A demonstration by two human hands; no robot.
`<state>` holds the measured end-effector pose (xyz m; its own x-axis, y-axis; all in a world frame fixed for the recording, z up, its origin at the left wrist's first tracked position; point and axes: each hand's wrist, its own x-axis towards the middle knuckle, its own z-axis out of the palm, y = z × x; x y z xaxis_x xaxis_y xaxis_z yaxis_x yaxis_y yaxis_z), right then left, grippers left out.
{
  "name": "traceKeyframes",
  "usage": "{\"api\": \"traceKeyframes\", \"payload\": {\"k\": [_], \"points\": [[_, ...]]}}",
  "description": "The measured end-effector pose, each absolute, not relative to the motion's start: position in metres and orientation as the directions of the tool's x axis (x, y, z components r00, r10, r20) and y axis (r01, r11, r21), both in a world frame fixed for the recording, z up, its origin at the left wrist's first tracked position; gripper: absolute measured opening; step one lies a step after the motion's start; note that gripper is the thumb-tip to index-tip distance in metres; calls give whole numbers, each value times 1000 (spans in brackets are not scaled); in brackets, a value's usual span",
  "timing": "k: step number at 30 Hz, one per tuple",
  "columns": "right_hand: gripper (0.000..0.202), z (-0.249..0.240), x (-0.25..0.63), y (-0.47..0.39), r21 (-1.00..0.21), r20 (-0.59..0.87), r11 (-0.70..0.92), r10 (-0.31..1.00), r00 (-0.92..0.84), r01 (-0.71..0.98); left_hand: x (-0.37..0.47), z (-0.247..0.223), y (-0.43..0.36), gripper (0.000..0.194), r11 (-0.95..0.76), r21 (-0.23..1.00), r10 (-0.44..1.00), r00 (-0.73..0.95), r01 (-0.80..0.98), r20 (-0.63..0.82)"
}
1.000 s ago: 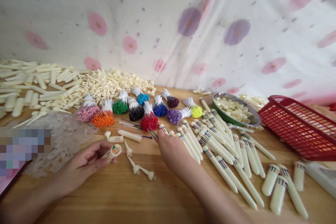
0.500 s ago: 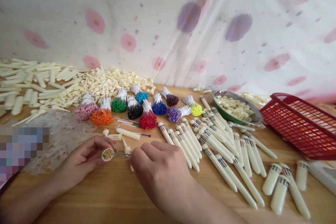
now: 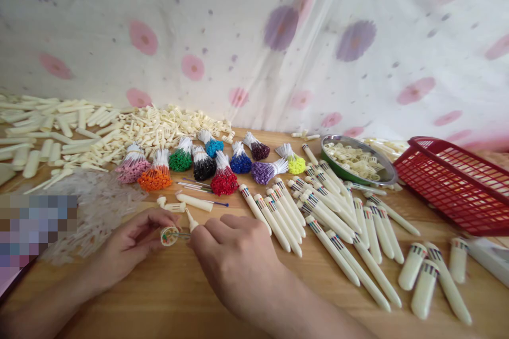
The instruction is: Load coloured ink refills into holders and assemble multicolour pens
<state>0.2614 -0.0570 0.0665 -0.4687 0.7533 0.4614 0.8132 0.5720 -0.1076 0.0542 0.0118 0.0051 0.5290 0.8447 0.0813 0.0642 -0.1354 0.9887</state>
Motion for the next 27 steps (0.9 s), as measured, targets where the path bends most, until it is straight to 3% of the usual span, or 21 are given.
{"api": "traceKeyframes", "payload": {"k": [10, 16, 23, 27], "points": [[24, 65, 259, -58, -146, 435, 596, 756, -490, 789, 55, 1, 12, 11, -159, 984, 831, 548, 75, 92], [25, 78, 274, -53, -145, 421, 570, 776, -471, 809, 51, 5, 12, 14, -108, 977, 834, 552, 185, -12], [17, 90, 294, -50, 15, 445, 687, 646, -620, 727, 48, 11, 12, 20, -50, 971, 798, 594, 233, -101], [25, 87, 292, -49, 10, 416, 715, 633, -653, 699, 48, 12, 12, 21, -16, 974, 798, 590, 227, -124]]}}
